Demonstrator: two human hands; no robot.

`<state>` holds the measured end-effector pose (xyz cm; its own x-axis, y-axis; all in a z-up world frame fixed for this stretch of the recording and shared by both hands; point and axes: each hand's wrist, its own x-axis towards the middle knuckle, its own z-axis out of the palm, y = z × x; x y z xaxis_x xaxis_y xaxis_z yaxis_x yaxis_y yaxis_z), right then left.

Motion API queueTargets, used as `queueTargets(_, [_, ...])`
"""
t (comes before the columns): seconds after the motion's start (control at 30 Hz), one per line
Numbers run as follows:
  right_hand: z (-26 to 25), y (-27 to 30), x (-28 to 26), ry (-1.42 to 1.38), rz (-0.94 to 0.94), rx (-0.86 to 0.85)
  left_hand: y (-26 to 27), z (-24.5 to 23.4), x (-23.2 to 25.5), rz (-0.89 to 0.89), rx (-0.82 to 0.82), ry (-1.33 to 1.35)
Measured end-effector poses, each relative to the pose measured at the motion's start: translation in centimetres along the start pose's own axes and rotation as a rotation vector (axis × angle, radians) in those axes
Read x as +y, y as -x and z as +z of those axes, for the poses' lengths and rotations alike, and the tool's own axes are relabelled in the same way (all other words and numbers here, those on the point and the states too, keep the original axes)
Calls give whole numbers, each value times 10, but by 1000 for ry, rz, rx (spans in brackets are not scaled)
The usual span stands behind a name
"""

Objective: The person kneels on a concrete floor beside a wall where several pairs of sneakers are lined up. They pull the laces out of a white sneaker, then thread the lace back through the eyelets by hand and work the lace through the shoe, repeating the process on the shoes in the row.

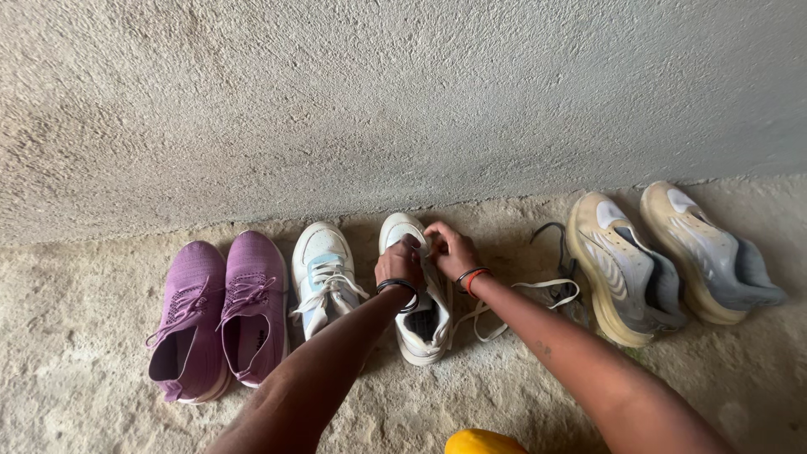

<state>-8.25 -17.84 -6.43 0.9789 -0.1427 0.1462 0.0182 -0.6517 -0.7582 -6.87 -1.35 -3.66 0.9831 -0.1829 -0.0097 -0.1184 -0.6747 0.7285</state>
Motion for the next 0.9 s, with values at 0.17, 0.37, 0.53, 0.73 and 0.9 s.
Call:
queueTargets(0.17, [-2, -2, -2, -59, 36, -29, 7, -3, 6, -16, 30, -20])
queueTargets(0.37, [-4, -6, -1, -52, 41, -43, 16, -10, 4, 57, 58, 62])
queueTargets(0.53, [-9, -7, -7, -70, 38, -82, 14, -6, -1, 80, 67, 31])
queueTargets(0.73, [-12, -7, -17, -2, 20, -112, 14, -6, -7, 155, 56, -16])
queueTargets(0.9, [-12, -7, -13, -89, 53, -149, 14, -7, -5, 190, 31, -52])
